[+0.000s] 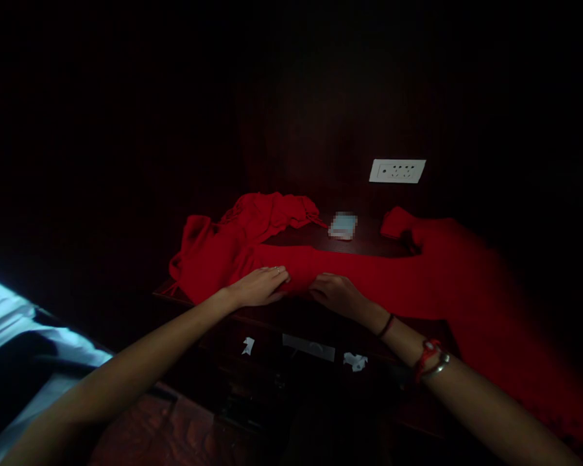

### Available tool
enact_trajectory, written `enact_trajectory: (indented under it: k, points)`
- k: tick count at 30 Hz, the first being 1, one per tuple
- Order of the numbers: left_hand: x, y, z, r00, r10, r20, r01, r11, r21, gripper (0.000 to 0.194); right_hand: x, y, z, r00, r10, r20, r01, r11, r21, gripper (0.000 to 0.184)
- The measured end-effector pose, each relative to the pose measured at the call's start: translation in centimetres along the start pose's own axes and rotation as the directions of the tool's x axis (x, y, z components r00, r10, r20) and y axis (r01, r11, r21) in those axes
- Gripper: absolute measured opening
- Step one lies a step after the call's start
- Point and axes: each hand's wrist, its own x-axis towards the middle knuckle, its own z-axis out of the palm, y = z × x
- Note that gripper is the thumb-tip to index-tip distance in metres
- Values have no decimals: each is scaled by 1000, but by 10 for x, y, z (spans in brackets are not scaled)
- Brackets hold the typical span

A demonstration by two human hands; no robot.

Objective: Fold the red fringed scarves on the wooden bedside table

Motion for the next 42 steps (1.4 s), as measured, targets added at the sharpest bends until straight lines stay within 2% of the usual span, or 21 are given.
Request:
enact_trajectory:
  k: [3,8,10,13,15,18,21,25,28,30,34,39,42]
  points:
    - [0,-1,-1,1000,-18,15,17,997,73,24,0,0,-3,999,-48,-25,49,998,28,18]
    - [-5,-12,-11,1000,-17,23,13,989,145,38,-1,2,-10,994,-46,-103,52,997,56,23]
    - [-12,-15,-14,999,-36,18,34,993,114,37,-2,4,-11,994,-91,-61,95,992,80,22]
    - [-22,-19,-13,996,-4,85,1,999,32,30,-4,6,-8,984,-177,29,172,978,114,19]
    - [-26,-21,-13,994,-5,110,6,1000,-15,26,-5,6,-4,981,-188,49,181,976,120,19]
    - [-28,-22,-12,996,-35,80,43,993,-106,19,-5,7,-1,983,-178,48,172,978,118,20]
    - [-26,-19,-11,997,-63,47,70,985,-158,25,0,8,-5,979,-190,68,179,974,135,20]
    - [-23,-12,-8,997,-74,25,76,995,-62,28,18,10,-14,973,-150,174,131,984,119,23]
    - [-20,-7,-7,999,-38,23,37,999,27,25,28,14,-8,990,-67,125,62,997,40,27]
    - [-17,-4,-7,999,-31,29,29,996,87,22,29,18,4,996,-29,80,28,1000,15,36]
    - [-13,-1,-3,997,-74,-22,76,989,124,23,19,22,25,994,17,112,-17,1000,-1,50]
    - [-7,4,4,994,-96,-49,105,969,225,29,16,20,26,986,36,163,-33,999,-25,56]
    - [-6,6,6,988,-140,-70,155,938,310,25,18,18,24,984,51,169,-44,998,-42,56]
